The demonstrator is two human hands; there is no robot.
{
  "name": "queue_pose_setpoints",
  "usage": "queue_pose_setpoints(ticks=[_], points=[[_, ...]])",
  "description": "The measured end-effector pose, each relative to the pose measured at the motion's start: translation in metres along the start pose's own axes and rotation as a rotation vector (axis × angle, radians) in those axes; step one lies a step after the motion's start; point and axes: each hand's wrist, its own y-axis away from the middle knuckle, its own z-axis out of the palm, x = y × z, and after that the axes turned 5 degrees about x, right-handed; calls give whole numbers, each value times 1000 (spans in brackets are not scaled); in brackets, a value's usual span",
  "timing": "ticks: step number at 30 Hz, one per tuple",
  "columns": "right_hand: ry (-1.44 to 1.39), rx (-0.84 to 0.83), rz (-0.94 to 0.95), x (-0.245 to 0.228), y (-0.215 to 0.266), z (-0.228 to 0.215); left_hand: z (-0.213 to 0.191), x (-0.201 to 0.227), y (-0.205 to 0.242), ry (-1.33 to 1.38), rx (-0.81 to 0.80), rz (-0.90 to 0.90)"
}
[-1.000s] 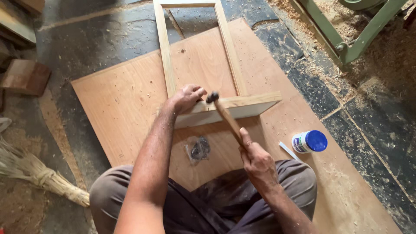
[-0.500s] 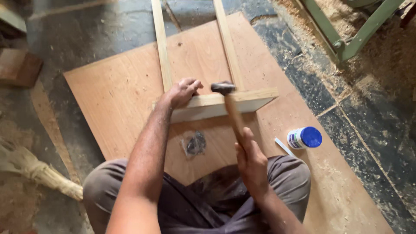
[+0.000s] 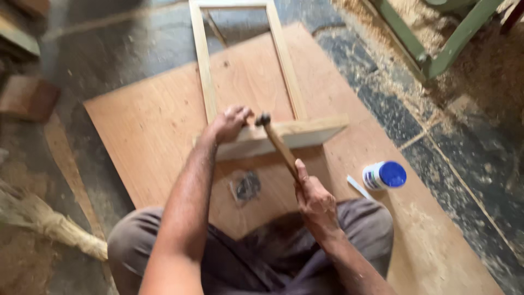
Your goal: The person applies glue to the edges of a wooden board using a small spatula, aligns it with a frame, and secures it by driving nails into the corners with a hammer.
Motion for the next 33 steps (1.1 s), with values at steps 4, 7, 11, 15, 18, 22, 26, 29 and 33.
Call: queue_pose_setpoints(ticks=[4, 7, 11, 15, 18, 22, 26, 29, 33], points=[[137, -100, 56, -1, 11, 8, -4, 18, 9, 78, -10, -178], [-332, 131, -197, 11, 3, 4, -4, 32, 16, 101, 93, -115], [-999, -272, 745, 34, 19, -3, 1, 39, 45, 365, 519, 110], [-1279, -144, 801, 55, 44, 5, 38, 5, 109, 382, 549, -214], [-1413, -51, 832, 68, 45, 10, 82, -39, 132, -147, 299, -226], [-1615, 26, 842, 80, 45, 9, 134, -62, 152, -664, 144, -321], [-1774, 68, 867, 89, 50, 6, 144, -51, 148, -749, 55, -386], [-1857, 105, 907, 97, 53, 8, 146, -46, 152, -739, 53, -361], [-1890, 132, 950, 105, 50, 10, 142, -44, 154, -673, 63, -369]])
